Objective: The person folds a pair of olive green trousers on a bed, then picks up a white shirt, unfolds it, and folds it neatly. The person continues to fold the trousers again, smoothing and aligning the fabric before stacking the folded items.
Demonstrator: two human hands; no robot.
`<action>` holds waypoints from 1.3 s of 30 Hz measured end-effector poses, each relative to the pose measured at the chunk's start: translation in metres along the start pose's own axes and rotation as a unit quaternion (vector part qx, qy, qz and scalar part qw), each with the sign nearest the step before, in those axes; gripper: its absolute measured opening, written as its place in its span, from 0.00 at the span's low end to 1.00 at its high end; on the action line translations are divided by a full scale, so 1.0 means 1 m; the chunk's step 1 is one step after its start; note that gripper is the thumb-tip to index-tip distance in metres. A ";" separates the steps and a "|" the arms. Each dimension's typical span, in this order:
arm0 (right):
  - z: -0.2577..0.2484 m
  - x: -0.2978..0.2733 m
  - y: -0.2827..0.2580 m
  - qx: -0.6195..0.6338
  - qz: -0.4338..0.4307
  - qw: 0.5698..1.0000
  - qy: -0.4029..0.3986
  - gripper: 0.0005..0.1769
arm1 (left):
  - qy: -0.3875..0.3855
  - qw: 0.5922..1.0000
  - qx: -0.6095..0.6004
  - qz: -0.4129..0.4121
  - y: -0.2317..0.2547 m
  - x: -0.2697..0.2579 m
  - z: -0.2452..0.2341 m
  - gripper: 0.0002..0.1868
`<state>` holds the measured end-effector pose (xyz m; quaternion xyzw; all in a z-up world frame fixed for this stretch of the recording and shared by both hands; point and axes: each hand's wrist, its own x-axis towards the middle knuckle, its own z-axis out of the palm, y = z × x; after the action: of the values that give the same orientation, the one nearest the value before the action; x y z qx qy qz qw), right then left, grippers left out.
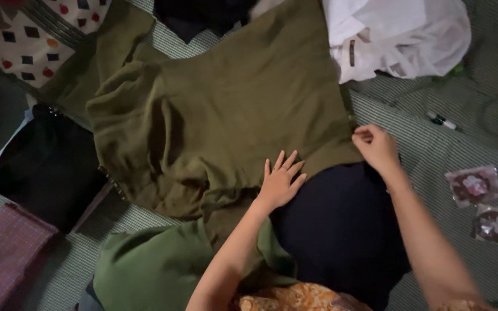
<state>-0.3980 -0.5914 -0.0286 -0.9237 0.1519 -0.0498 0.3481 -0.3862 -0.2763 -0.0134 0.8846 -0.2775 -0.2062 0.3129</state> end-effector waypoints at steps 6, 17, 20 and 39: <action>0.022 0.031 0.015 0.083 0.027 0.995 0.058 0.29 | -0.039 0.994 -0.076 -0.065 0.027 0.018 0.014 0.35; 0.031 0.079 0.001 0.104 0.072 0.992 0.001 0.23 | -0.007 0.976 -0.194 -0.099 0.040 0.024 0.019 0.32; 0.035 0.081 0.008 0.360 0.027 0.932 0.037 0.15 | -0.012 0.972 -0.201 -0.124 0.032 0.031 0.023 0.29; 0.036 0.141 0.044 0.148 -0.025 0.988 -0.020 0.19 | 0.083 0.932 -0.334 -0.113 0.022 0.032 0.035 0.17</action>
<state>-0.2676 -0.6450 -0.0863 -0.8663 0.1127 -0.0616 0.4828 -0.3888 -0.3253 -0.0301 0.7688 -0.0638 -0.2465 0.5866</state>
